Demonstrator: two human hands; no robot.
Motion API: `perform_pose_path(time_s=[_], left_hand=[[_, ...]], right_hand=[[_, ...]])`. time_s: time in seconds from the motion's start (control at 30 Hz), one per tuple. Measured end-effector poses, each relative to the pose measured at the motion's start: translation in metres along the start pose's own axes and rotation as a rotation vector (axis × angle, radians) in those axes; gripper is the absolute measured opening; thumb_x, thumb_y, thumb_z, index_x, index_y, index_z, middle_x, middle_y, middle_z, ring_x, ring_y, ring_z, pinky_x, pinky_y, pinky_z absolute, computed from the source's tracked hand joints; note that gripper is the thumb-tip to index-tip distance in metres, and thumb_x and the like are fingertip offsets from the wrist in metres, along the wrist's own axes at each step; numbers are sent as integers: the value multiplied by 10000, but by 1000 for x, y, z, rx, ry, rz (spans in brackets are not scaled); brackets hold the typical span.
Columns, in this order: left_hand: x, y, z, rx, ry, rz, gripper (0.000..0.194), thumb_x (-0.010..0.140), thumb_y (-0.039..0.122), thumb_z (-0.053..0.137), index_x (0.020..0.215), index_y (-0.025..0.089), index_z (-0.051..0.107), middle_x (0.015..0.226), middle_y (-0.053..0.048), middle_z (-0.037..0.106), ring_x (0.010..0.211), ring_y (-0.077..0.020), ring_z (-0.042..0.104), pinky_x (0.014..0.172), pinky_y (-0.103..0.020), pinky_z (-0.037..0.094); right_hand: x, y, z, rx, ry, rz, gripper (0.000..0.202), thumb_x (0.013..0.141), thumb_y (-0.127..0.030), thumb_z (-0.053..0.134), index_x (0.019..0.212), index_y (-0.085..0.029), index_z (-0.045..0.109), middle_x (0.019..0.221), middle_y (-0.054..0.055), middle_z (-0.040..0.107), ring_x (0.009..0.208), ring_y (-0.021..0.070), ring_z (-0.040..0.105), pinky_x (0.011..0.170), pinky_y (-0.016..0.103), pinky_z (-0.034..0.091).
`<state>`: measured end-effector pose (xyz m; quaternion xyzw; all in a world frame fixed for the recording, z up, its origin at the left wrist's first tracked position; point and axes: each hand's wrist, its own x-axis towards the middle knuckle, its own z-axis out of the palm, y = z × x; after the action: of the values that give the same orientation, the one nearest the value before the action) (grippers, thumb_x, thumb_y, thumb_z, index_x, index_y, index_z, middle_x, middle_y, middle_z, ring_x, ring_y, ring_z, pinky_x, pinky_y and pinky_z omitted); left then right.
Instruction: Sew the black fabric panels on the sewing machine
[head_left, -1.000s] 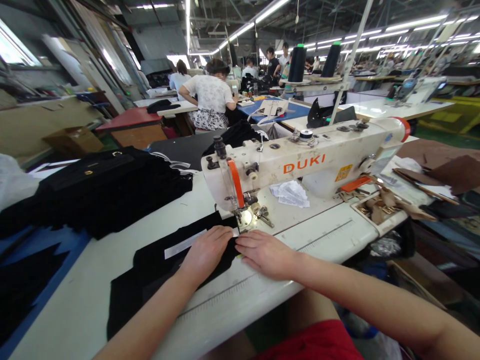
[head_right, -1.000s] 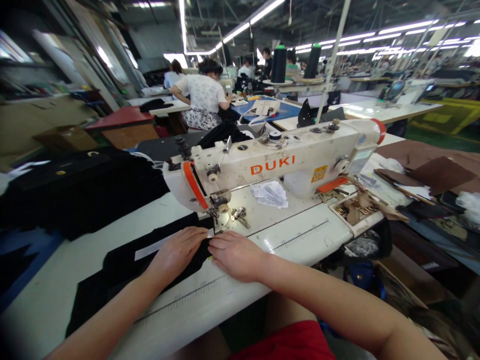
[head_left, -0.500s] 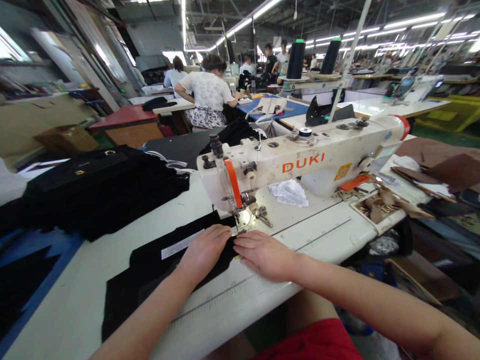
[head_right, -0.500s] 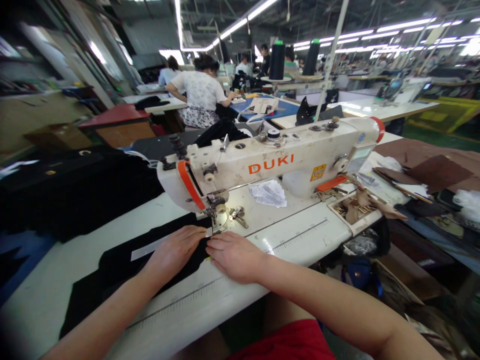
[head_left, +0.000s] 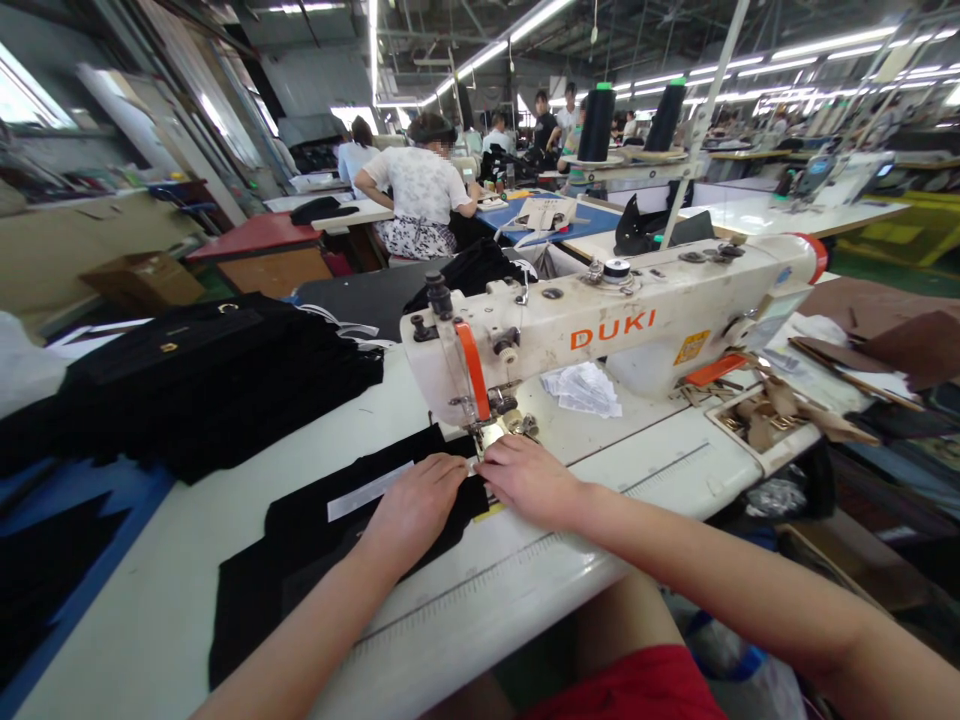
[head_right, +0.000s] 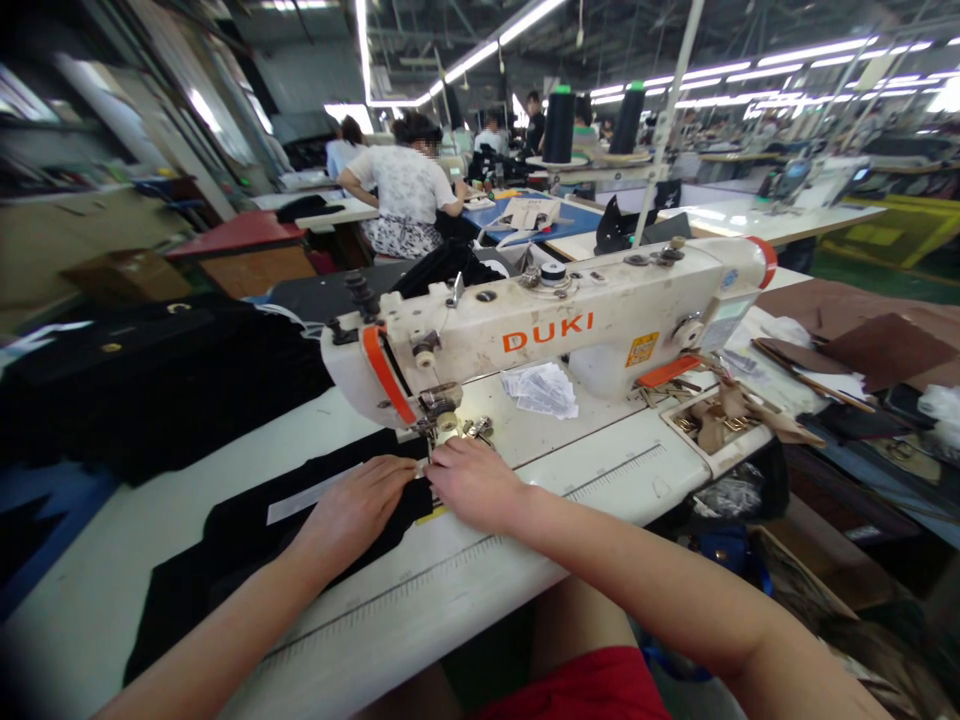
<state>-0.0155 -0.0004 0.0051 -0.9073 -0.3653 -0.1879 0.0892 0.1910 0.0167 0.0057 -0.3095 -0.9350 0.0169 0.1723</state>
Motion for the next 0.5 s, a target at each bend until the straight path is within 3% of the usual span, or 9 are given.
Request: perform_pose_path(time_s=[0.23, 0.5], left_hand=[[-10, 6, 2, 44, -95, -63, 365, 946, 165, 366, 1211, 121, 613, 1222, -120, 669, 1151, -233, 605, 969, -420, 517], [-16, 5, 4, -17, -135, -82, 406, 961, 202, 352, 1301, 135, 565, 1315, -112, 620, 1247, -203, 546, 1026, -385, 478]], right_hand=[[-1, 0, 1, -41, -27, -20, 164, 957, -171, 496, 993, -135, 652, 931, 84, 607, 922, 221, 513, 844, 355, 433], [3, 8, 4, -47, 3, -63, 176, 959, -179, 492, 970, -141, 664, 898, 73, 622, 919, 219, 533, 851, 346, 435]])
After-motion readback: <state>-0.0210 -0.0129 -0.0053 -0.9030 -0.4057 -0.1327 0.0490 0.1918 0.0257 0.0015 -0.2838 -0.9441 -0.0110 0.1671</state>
